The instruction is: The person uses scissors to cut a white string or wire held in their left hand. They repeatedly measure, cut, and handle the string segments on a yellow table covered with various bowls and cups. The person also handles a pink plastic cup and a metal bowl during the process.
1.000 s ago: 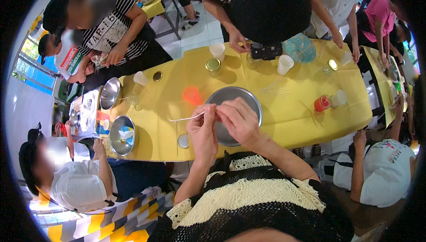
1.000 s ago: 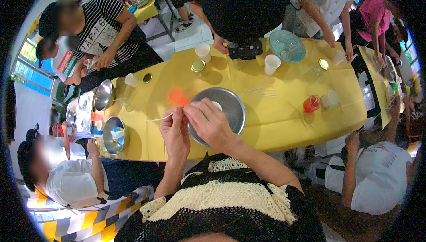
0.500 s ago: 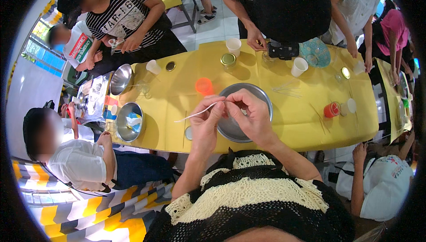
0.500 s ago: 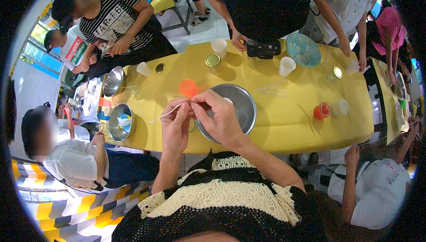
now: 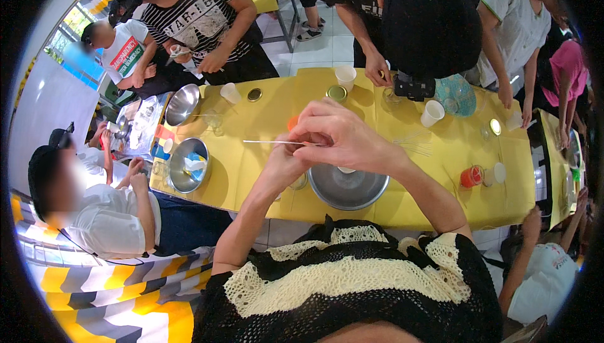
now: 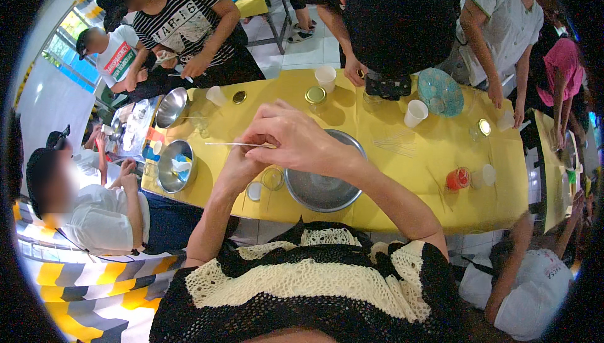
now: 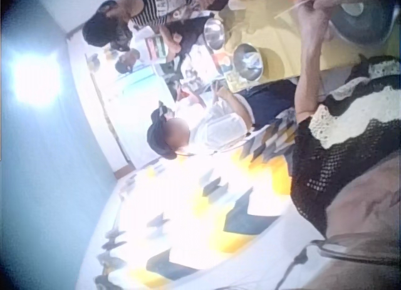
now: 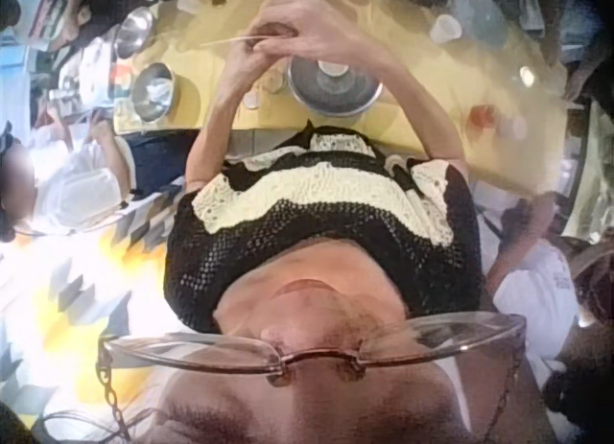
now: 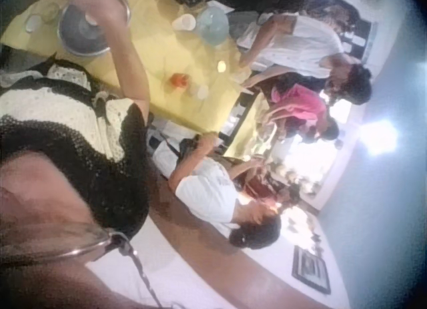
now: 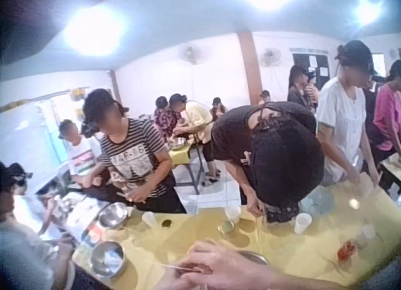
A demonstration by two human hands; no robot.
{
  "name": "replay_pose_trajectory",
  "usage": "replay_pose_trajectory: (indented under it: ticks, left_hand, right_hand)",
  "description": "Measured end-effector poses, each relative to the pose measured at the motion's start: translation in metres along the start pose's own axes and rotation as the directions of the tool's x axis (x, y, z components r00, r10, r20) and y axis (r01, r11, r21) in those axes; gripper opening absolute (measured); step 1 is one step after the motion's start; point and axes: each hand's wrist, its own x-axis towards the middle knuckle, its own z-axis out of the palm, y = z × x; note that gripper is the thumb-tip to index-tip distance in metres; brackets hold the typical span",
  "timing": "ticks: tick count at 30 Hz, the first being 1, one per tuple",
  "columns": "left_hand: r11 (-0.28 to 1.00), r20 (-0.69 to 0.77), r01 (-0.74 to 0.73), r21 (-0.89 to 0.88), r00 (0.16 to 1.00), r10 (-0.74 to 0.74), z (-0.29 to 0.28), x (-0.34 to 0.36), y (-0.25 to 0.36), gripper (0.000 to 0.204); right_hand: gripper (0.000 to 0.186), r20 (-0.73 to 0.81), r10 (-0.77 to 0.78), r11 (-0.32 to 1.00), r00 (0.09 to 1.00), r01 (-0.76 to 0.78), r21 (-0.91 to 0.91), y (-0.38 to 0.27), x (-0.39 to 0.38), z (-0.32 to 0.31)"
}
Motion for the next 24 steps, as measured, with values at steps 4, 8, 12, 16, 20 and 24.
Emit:
replay_pose_trajectory:
  ticks: [4, 8, 12, 16, 20, 24]
  left_hand:
    - [0.926, -0.017, -0.135, 0.353, 0.989, 0.150, -0.008, 0.006, -0.005, 0.019]
    - [0.950, -0.026, -0.152, 0.274, 0.986, 0.166, -0.009, 0.004, -0.002, 0.019]
    - [0.984, 0.043, -0.043, 0.172, 0.998, 0.036, -0.022, 0.004, -0.004, 0.015]
    - [0.997, 0.052, 0.035, 0.074, 0.998, -0.038, -0.023, -0.003, 0.012, 0.013]
    - [0.984, 0.105, 0.108, -0.145, 0.990, -0.094, -0.028, -0.007, 0.009, 0.018]
    - [0.932, 0.136, 0.194, -0.305, 0.978, -0.159, -0.028, -0.011, 0.013, 0.019]
  right_hand:
    - [0.016, -0.034, -0.120, 0.968, 0.992, 0.109, -0.226, 0.004, 0.008, 0.003]
    - [0.011, 0.007, -0.163, 0.931, 0.987, 0.156, -0.329, 0.003, 0.015, 0.009]
    - [0.010, -0.054, -0.095, 0.993, 0.994, 0.091, -0.072, 0.007, 0.022, 0.008]
    - [0.016, 0.061, 0.192, 0.917, 0.979, -0.201, 0.343, 0.004, 0.026, -0.011]
    - [0.015, 0.043, 0.188, 0.910, 0.981, -0.190, 0.369, 0.003, 0.031, -0.013]
    - [0.016, -0.013, 0.167, 0.929, 0.986, -0.153, 0.337, 0.008, 0.035, -0.012]
